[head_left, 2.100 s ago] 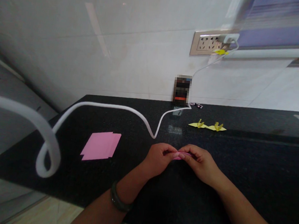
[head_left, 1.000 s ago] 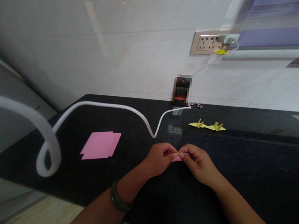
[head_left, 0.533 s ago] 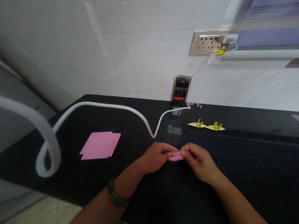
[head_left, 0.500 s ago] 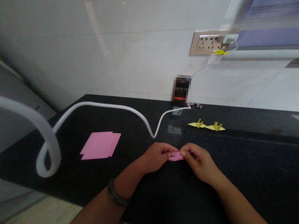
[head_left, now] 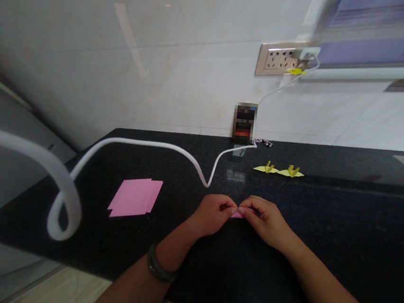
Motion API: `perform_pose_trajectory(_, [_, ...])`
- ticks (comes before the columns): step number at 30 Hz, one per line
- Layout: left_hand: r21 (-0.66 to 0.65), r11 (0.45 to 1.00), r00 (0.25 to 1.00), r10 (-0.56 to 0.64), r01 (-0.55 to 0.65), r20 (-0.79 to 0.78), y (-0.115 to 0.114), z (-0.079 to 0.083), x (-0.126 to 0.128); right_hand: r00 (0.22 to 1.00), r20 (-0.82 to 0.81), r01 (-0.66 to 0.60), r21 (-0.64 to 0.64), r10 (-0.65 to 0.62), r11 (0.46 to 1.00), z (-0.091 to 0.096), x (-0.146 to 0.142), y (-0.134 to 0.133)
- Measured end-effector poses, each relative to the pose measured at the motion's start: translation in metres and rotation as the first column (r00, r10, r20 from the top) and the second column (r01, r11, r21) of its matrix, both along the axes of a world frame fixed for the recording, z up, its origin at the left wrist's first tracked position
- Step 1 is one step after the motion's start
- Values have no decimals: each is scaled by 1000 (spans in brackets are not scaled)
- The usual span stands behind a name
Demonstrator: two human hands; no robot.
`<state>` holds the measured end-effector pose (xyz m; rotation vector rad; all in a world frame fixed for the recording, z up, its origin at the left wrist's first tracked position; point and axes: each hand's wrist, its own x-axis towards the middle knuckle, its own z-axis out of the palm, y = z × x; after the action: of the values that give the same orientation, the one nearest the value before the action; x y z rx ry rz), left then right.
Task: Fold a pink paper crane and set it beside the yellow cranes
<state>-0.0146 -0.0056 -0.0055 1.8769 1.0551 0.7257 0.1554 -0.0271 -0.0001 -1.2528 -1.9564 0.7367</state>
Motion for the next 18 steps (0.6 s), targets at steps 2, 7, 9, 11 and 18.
perform_pose_trajectory(2, [3,1000,1000,-2,2,5,0,0,0,1000,-9,9,-13,-9,1000,-2,-1,0])
perform_pose_trajectory(7, [-158,985,966,102,-65,238,2,-1,3,948,-223,211,-92,-227,973,-12,-6,1])
perform_pose_trajectory(9, [-305,951,920,155,-42,359,3,-3,5,856,-372,307,-193,-359,932,-18,-10,3])
perform_pose_trajectory(11, [-390,921,897,168,5,409,2,-5,7,742,-512,327,-285,-432,901,-23,-14,4])
perform_pose_trajectory(18, [-338,938,910,207,-80,359,1,-5,10,712,-589,199,-354,-383,914,-21,-25,-2])
